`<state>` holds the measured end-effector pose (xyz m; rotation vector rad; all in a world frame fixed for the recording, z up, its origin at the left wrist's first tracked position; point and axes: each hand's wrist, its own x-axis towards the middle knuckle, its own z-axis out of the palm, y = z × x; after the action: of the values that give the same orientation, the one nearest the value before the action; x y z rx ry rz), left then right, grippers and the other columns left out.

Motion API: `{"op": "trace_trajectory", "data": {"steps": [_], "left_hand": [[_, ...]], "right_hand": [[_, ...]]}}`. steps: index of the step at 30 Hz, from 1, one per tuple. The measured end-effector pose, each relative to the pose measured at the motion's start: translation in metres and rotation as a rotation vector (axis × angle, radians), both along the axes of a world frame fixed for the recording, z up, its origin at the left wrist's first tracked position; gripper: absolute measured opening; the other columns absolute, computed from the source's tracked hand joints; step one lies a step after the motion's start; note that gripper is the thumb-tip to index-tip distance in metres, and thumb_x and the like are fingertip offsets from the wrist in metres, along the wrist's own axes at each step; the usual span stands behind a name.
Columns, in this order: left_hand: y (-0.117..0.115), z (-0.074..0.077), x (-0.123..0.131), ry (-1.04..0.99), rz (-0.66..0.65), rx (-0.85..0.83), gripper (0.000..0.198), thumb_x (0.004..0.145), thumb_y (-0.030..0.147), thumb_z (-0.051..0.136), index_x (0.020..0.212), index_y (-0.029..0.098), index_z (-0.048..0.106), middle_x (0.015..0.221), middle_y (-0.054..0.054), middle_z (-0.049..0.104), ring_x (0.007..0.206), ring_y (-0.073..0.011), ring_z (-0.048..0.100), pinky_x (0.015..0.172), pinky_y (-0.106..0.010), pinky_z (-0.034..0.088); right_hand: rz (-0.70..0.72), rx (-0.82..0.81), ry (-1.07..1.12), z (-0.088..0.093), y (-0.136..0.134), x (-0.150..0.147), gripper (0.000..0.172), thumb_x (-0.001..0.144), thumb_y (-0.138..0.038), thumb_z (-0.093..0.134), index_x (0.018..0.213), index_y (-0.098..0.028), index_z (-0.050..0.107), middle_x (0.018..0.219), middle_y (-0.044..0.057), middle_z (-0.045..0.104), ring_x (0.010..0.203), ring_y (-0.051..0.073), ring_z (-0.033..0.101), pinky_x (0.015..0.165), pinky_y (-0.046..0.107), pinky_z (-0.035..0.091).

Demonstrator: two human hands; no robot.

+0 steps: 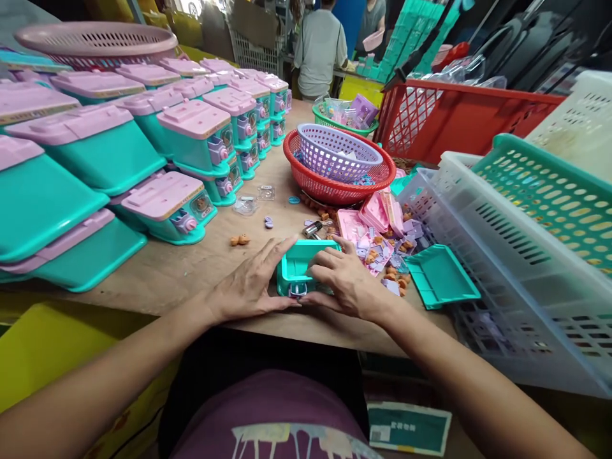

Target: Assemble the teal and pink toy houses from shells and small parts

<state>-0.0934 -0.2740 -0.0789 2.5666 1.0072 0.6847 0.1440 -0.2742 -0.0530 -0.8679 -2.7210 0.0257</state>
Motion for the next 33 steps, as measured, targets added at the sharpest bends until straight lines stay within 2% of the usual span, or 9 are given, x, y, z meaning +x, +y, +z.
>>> {"op": "trace_trajectory", "data": {"steps": [5,8,13,17,20,23,28,33], "left_hand": [[-0.009,-0.006,0.011,-0.084,0.076,-0.018,0.099,0.081,0.043,0.071,0.154,0.017,0.009,0.152,-0.022,0.035,0.142,-0.0341,0.037,0.115,-0.052,0.038],[-0.013,-0.010,0.015,-0.058,0.114,0.006,0.095,0.083,0.039,0.067,0.154,0.015,0.009,0.152,-0.022,0.034,0.142,-0.0351,0.037,0.113,-0.052,0.040],[-0.010,-0.009,0.017,-0.029,0.155,-0.015,0.098,0.078,0.033,0.070,0.153,0.013,0.011,0.151,-0.024,0.034,0.140,-0.0372,0.038,0.113,-0.054,0.039],[-0.001,-0.004,0.010,-0.012,0.083,-0.076,0.098,0.079,0.041,0.072,0.153,0.018,0.014,0.154,-0.018,0.034,0.144,-0.0351,0.033,0.118,-0.053,0.033],[0.005,-0.001,0.002,-0.021,0.010,-0.120,0.098,0.079,0.047,0.073,0.154,0.023,0.014,0.154,-0.014,0.036,0.144,-0.0308,0.035,0.119,-0.049,0.032],[0.009,-0.001,-0.004,-0.034,-0.043,-0.094,0.097,0.080,0.046,0.073,0.155,0.024,0.014,0.154,-0.014,0.037,0.143,-0.0291,0.036,0.119,-0.047,0.033],[0.010,-0.003,-0.005,0.004,-0.047,-0.018,0.094,0.082,0.047,0.070,0.155,0.019,0.016,0.150,-0.020,0.041,0.140,-0.0348,0.041,0.115,-0.051,0.038],[0.012,-0.007,-0.005,0.004,-0.049,0.031,0.096,0.082,0.050,0.069,0.155,0.019,0.016,0.147,-0.021,0.044,0.136,-0.0354,0.047,0.111,-0.051,0.042]], "right_hand": [[0.003,-0.002,0.027,0.000,-0.001,0.001,0.034,0.096,-0.050,0.050,0.093,-0.018,0.062,0.091,0.005,0.065,0.088,0.020,0.059,0.108,0.050,0.027],[-0.004,0.001,0.063,-0.003,-0.003,-0.001,0.034,0.094,-0.051,0.053,0.091,-0.018,0.063,0.088,0.004,0.064,0.086,0.019,0.058,0.108,0.051,0.026],[-0.021,-0.004,0.064,-0.001,0.000,-0.002,0.033,0.093,-0.049,0.054,0.086,-0.018,0.063,0.086,0.004,0.062,0.085,0.019,0.057,0.107,0.050,0.026],[-0.008,-0.043,0.015,0.003,0.005,0.000,0.035,0.092,-0.051,0.057,0.086,-0.018,0.063,0.090,0.005,0.064,0.091,0.021,0.059,0.105,0.046,0.028],[-0.002,-0.072,-0.020,0.007,0.004,0.001,0.037,0.088,-0.053,0.061,0.099,-0.018,0.064,0.095,0.006,0.065,0.097,0.024,0.059,0.105,0.046,0.026],[-0.034,-0.089,-0.047,0.009,0.001,-0.002,0.041,0.086,-0.053,0.063,0.106,-0.018,0.063,0.096,0.006,0.066,0.097,0.026,0.059,0.104,0.048,0.023],[-0.102,-0.088,-0.134,0.007,0.001,-0.009,0.036,0.088,-0.052,0.062,0.089,-0.016,0.062,0.092,0.007,0.066,0.090,0.025,0.061,0.094,0.046,0.027],[-0.073,-0.061,-0.167,0.009,0.006,-0.007,0.039,0.090,-0.054,0.059,0.088,-0.015,0.062,0.093,0.008,0.066,0.089,0.024,0.060,0.093,0.046,0.028]]}}
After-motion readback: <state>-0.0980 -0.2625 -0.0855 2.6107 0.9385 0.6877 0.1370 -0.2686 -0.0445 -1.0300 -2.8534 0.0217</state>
